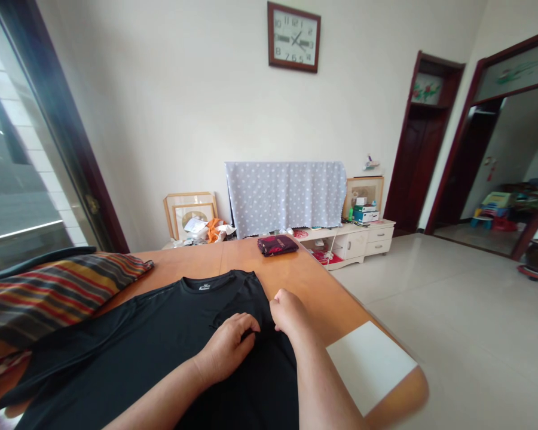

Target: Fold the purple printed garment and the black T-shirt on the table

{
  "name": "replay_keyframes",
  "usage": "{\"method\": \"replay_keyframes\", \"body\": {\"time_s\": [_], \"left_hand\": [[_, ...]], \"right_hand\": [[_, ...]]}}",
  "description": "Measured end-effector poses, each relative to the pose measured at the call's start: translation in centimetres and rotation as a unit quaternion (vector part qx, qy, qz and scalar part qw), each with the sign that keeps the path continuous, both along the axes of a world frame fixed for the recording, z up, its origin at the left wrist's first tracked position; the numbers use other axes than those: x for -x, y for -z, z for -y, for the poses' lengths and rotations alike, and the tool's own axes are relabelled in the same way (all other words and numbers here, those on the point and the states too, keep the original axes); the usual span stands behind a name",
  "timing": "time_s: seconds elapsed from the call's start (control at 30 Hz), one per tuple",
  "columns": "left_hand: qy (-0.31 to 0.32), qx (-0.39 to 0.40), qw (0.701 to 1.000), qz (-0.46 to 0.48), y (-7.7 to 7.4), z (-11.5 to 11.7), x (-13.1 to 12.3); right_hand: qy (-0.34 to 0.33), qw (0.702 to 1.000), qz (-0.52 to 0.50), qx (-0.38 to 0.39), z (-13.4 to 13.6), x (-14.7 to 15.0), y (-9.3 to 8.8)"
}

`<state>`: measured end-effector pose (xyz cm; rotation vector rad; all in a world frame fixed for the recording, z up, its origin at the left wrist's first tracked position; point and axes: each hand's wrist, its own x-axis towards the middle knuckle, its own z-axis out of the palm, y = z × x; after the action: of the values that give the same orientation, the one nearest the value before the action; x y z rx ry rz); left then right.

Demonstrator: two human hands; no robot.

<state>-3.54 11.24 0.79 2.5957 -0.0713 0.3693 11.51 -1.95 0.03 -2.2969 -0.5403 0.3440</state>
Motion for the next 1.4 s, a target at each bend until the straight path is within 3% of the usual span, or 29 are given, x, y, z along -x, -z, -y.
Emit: {"method": "replay_keyframes", "body": {"time_s": [0.2,0.37,0.5,0.67,0.87,0.97,1.07,1.23,1.3,1.4], "left_hand": [[0.009,-0.012,0.999,-0.029,-0.2,0.2,0.3],[-0.042,0.07,0.997,-0.007,0.5,-0.6,-0.2],[-0.067,0.111,0.992,0.009,1.2,-1.4,-0.6],[-0.096,0.123,0.988,0.016,1.5,-2.3,-0.7],[-0.016,0.06,0.998,0.0,1.1,-1.8,-0.3],[-0.013,0.06,0.998,0.007,1.1,-1.7,-0.3],[-0.074,0.088,0.993,0.026,1.3,-2.7,-0.6],[-0.262,0.1,0.959,0.046,1.3,-6.0,-0.8],[-0.325,0.085,0.942,0.007,1.0,-7.1,-0.5],[-0.364,0.034,0.928,-0.074,0.5,-7.7,0.1]], "right_hand": [[0.002,1.0,-0.005,0.006,0.1,0.2,-0.4],[0.006,0.999,0.011,-0.051,-0.1,0.6,-0.7],[-0.063,0.993,-0.01,-0.098,-0.4,1.2,-0.9],[-0.123,0.991,-0.052,-0.027,-0.4,1.4,-0.6],[-0.107,0.993,-0.055,-0.022,-0.2,1.3,-0.5],[-0.114,0.992,-0.05,-0.01,-0.2,1.3,-0.3],[-0.134,0.991,-0.006,0.013,-0.1,1.4,-0.1],[-0.196,0.978,0.065,0.031,0.3,1.5,-0.2],[-0.209,0.976,0.053,0.035,0.4,1.5,-0.4],[-0.222,0.974,0.034,0.033,0.6,1.5,-0.6]]}}
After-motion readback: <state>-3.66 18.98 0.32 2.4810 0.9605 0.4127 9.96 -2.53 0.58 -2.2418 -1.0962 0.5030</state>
